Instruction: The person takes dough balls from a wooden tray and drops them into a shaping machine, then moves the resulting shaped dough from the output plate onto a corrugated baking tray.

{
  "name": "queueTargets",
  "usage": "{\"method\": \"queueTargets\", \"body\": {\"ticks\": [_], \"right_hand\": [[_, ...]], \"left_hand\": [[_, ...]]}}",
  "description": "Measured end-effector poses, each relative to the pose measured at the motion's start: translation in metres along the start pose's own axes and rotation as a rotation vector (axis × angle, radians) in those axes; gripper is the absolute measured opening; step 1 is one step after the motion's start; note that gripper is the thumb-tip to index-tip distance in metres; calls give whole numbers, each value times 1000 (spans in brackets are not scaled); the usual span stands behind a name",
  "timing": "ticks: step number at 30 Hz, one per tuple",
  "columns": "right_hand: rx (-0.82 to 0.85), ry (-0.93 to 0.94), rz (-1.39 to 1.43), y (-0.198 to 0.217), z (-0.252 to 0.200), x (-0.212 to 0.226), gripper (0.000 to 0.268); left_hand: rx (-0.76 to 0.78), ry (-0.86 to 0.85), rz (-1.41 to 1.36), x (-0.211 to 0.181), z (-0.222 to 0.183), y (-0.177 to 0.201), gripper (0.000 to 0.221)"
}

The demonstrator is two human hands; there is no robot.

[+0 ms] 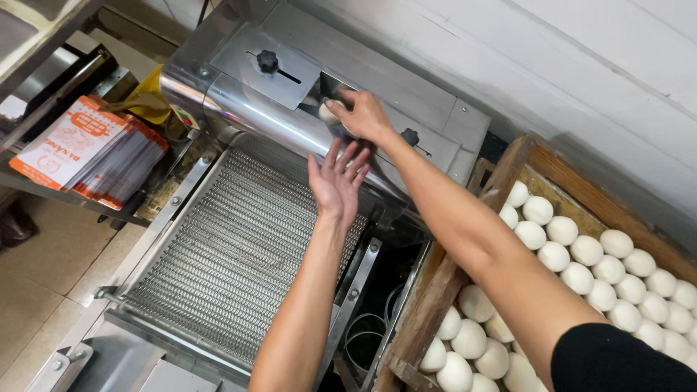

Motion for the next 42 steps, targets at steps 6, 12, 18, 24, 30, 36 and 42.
{"method": "queueTargets", "body": {"ticks": [6, 12, 18, 24, 30, 36, 42], "right_hand": [[-221, -105, 195, 62, -46, -32, 38], [-70, -8, 277, 108, -189, 8, 35], [412, 184, 82, 28, -350, 123, 38], [754, 296, 180, -81, -522, 232, 36], [930, 398, 303, -184, -689, 321, 37], [1179, 138, 565, -358, -877, 374, 39], [984, -184, 499, -570, -992, 336, 40]], "left_hand": [[-80, -12, 69, -31, -72, 59, 83], [-82, -189, 180, -72, -169, 79, 70], [-226, -414, 359, -114, -371, 112, 55], [-401, -530, 408, -138, -586, 159, 52], [-626, -718, 480, -168, -789, 236, 43], [-877, -804, 392, -185, -1021, 356, 37], [-961, -715, 378, -171, -1182, 475, 35]]}}
Point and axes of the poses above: each hand's wrist, its own z-axis towards the middle knuckle, its own y-axis out of the back of the hand, x = y × z, the point moved 6 cm from there along z, towards the middle knuckle, and after that the axes turned 9 degrees about z, right-handed, at the moved point
